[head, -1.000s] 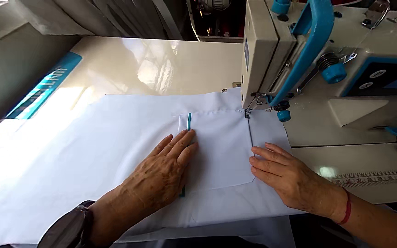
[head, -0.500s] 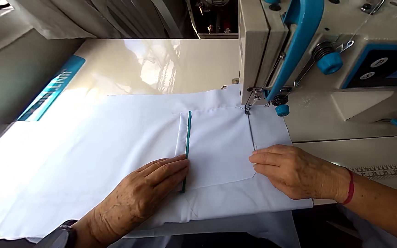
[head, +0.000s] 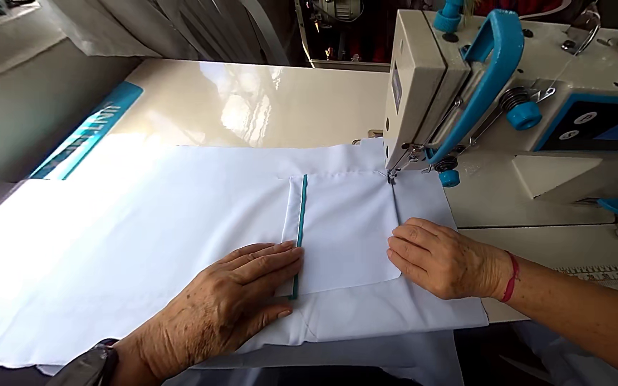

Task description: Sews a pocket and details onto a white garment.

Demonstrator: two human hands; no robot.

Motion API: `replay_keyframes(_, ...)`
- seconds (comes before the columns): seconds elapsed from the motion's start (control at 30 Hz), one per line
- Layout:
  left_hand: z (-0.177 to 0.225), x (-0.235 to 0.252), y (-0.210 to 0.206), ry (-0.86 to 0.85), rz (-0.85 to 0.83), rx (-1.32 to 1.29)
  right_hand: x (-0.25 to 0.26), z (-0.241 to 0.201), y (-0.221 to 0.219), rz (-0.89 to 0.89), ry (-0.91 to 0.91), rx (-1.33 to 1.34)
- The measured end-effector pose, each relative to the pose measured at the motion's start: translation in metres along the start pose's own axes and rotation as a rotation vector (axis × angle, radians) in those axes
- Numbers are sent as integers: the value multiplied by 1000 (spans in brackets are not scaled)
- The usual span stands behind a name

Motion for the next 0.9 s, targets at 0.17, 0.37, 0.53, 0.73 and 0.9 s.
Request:
replay_keyframes(0.17,-2,-1,-2,10,6,-3,-8,-11,-3,70,-104,-37)
replay_keyframes(0.37,4,15,2,-23,9,116,-11,-7,-4,171,-435,176)
replay_keyframes(0.53,-10,33,0,133,130,40,10,19,6,37,-1170,645)
replay_keyframes(0.73,-29,58,2,614,86,-344,25,36,8,-142,-1360,819)
replay_keyframes(0.9,-31,55,0,636,104,-429,19,36,4,-38,-1418,888)
Point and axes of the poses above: each hand's wrist, its own x-axis towards the middle knuckle, its own y-axis out of the back of the hand, z = x × y, the point moved 1 cm from there along x, towards the middle knuckle, and after that the axes turned 11 degrees about z, right-handed, at the moved point
